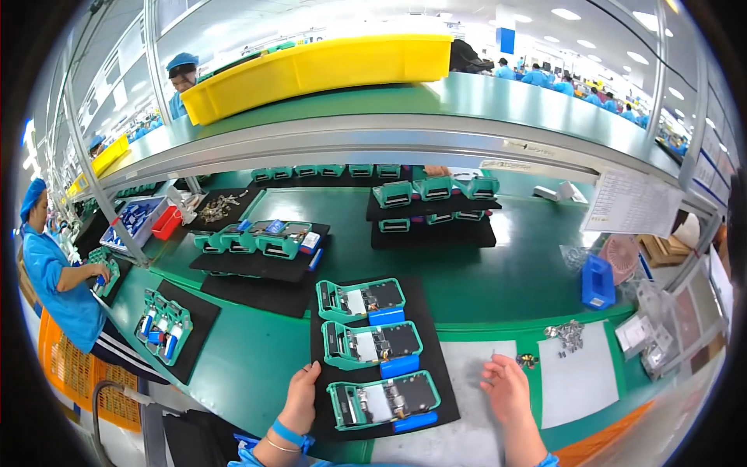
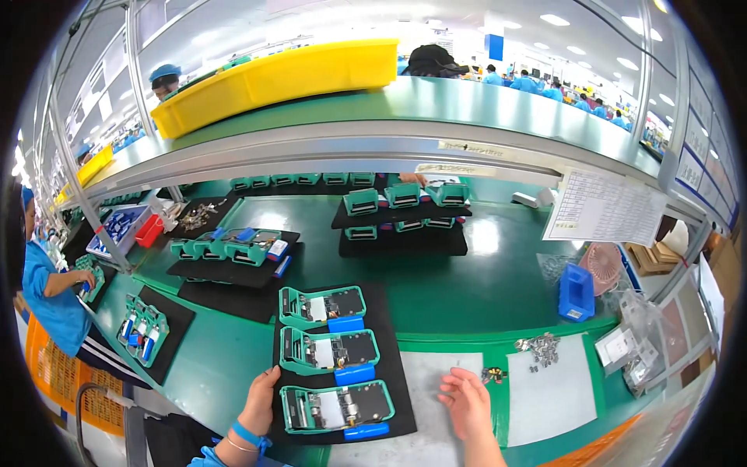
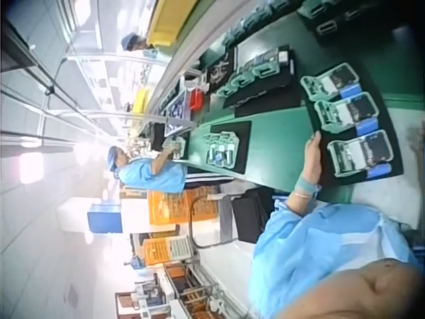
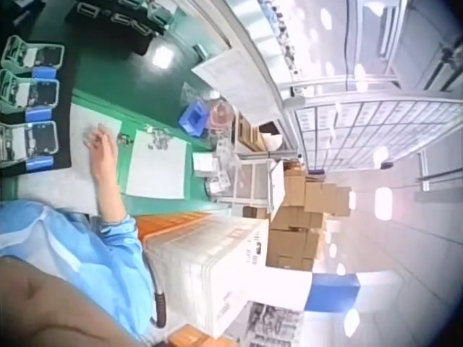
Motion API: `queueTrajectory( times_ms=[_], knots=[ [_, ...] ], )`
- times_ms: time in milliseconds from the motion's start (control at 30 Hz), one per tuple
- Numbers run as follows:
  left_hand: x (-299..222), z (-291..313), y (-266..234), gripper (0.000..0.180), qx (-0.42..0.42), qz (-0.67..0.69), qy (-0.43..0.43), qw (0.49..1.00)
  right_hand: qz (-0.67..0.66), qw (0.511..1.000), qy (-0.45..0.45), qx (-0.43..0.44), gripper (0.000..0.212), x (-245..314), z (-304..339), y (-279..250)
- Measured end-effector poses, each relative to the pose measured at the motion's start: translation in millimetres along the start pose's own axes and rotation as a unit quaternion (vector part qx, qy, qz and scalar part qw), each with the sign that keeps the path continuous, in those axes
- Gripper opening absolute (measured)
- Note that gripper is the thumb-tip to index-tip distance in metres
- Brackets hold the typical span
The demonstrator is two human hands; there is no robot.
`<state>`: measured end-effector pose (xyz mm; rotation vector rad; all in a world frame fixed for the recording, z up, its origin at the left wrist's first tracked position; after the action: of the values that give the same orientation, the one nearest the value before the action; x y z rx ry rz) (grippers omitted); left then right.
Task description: The person installs batteries and internal components into electronic device housings by hand, presses them into place, and shifts trays of assembled housings across the workbench.
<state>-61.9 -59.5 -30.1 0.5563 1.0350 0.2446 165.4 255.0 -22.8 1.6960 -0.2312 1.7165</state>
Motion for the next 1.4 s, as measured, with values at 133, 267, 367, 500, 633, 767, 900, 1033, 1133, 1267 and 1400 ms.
queueTrajectory(
  times_ms=[133, 267, 367, 500, 633, 767, 900, 1033, 1133, 1267, 1400],
  knots=[
    [35, 3, 51, 0.023, -0.061, 0.102, -0.056, 0.991, -0.035, 0.991, -0.080, -0.101, 0.023, 4, 2, -17],
    [64, -2, 97, 0.032, -0.033, 0.222, -0.107, 0.969, -0.029, 0.982, -0.132, -0.130, 0.023, 9, 4, -20],
    [76, 6, 131, 0.034, 0.044, 0.256, -0.175, 0.950, -0.018, 0.984, -0.136, -0.116, 0.021, 7, 8, -21],
    [109, 10, 194, 0.036, 0.093, 0.266, -0.233, 0.931, 0.042, 0.988, -0.081, -0.127, 0.014, 14, 7, -15],
    [141, -3, 231, 0.033, 0.067, 0.283, -0.221, 0.931, 0.085, 0.981, -0.051, -0.168, 0.023, 20, 7, -17],
    [159, -30, 252, 0.038, 0.090, 0.248, -0.269, 0.926, 0.101, 0.977, -0.057, -0.179, 0.028, 21, 5, -11],
    [157, -42, 256, 0.048, 0.159, 0.180, -0.280, 0.930, 0.117, 0.979, -0.057, -0.154, 0.028, 15, 3, -15],
    [133, -43, 210, 0.054, 0.256, 0.118, -0.364, 0.888, 0.125, 0.979, -0.063, -0.146, 0.025, 15, 5, -11],
    [59, -26, 155, 0.046, 0.285, -0.072, -0.209, 0.933, 0.127, 0.983, -0.045, -0.126, 0.029, 7, 8, -15],
    [-42, -67, 45, 0.043, 0.034, -0.331, 0.345, 0.877, 0.137, 0.986, -0.018, -0.097, 0.026, 2, 13, -2],
    [-114, -102, -45, 0.077, -0.169, -0.398, 0.384, 0.816, 0.292, 0.955, 0.021, -0.053, 0.024, 1, 25, 20]
  ],
)
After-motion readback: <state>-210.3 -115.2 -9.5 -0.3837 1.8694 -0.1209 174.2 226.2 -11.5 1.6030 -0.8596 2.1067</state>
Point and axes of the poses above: each hand's wrist, its own z-axis away from the middle knuckle, its own y-axis out of the palm, x = y × z, the point moved 2 cm from there along -z, towards the middle knuckle, and after that the axes turned 15 degrees about z, right-handed, at the moved point
